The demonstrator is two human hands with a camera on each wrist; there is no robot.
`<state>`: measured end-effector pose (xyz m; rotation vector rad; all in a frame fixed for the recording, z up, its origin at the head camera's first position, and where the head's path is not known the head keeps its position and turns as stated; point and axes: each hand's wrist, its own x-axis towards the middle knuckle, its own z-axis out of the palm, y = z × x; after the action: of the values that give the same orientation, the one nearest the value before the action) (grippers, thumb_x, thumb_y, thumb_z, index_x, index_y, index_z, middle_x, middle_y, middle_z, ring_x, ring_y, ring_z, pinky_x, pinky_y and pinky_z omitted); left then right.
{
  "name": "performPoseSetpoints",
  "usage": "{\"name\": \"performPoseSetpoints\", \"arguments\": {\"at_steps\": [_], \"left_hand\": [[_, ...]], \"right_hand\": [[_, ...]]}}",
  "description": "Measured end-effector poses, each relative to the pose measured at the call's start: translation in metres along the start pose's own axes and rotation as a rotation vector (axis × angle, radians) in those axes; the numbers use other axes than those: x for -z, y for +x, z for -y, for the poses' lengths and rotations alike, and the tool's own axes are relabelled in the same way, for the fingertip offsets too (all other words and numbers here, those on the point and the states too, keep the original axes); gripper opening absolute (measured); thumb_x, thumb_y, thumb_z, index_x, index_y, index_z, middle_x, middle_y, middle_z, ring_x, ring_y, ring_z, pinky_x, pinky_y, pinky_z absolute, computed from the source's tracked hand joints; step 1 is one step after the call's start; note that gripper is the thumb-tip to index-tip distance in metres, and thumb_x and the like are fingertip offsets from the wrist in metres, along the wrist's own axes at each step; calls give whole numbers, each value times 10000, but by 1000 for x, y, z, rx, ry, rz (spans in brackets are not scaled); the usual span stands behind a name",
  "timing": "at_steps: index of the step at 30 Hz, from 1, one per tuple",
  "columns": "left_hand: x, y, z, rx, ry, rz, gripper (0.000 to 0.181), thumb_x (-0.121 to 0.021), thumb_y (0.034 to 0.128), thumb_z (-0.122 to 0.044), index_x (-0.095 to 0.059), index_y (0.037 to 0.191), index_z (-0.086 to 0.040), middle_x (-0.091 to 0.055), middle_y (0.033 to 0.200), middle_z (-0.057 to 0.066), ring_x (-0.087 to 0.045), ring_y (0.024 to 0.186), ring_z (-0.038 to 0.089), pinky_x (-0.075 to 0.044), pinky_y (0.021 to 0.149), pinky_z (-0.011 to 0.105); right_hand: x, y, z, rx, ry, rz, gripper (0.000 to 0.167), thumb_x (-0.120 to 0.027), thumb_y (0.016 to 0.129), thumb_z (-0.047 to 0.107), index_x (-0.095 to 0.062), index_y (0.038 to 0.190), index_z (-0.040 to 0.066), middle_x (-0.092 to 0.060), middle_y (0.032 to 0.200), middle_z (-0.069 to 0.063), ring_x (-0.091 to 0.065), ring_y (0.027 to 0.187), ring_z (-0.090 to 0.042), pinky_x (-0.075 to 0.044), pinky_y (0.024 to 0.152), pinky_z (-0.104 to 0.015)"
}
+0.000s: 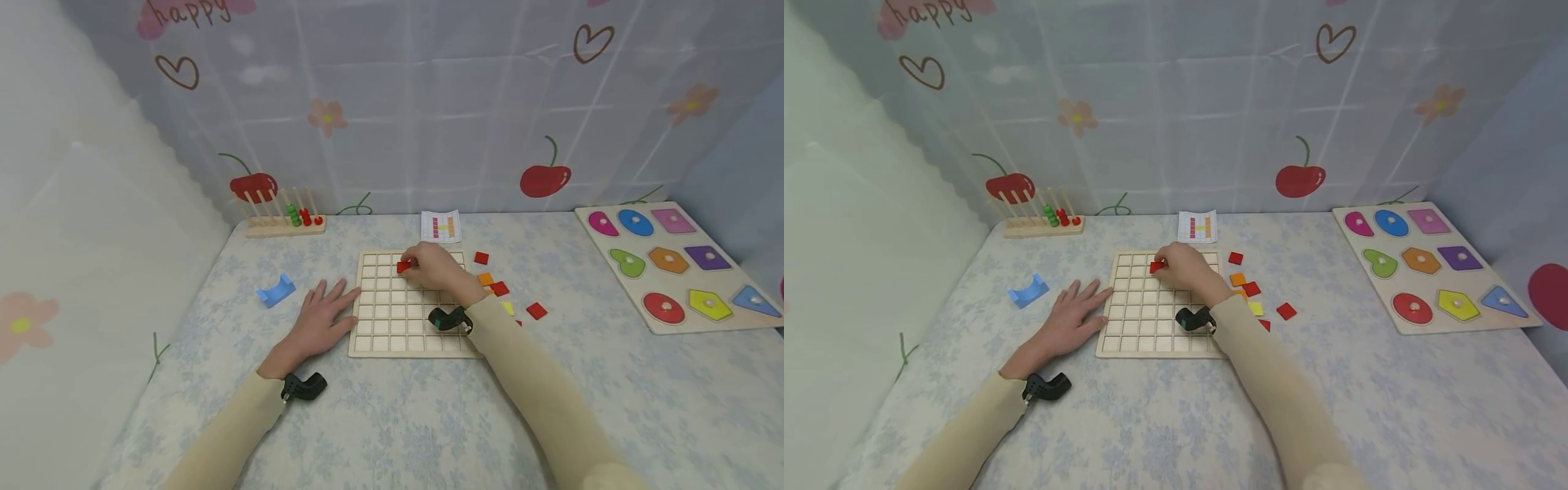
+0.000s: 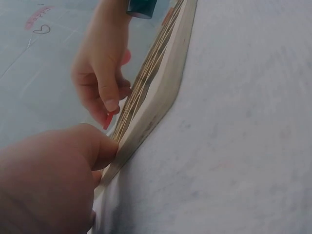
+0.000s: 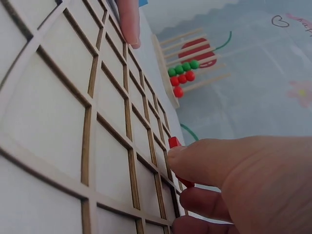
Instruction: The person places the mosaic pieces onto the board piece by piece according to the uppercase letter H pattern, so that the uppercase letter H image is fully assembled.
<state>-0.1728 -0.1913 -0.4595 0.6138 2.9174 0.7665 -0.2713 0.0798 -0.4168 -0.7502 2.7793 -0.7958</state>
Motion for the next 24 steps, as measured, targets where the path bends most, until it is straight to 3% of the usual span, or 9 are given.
{"name": "performPoseSetpoints", "arguments": {"at_steps": [6,24], "left_hand": [[2,0,-2,15,5,24,592,-547,1028,-316,-415,1577,-138,-251,1674,219,-46,1553,544,-70,1209,731],[4,-1,-4,27,8,30,595,-542,1028,-320,-410,1579,-139,-250,1676,216,-52,1553,543,-69,1212,726]], "right_hand": [[-4,2,3,-8,-4,-13,341,-691,947,161,-715,1252,10,-722,1171,-161,-642,1005,-268,-552,916,-408],[-14,6,0,12,-10,-29,282,-655,954,117,-745,1205,25,-732,1132,-147,-633,959,-257,-552,867,-374]]}}
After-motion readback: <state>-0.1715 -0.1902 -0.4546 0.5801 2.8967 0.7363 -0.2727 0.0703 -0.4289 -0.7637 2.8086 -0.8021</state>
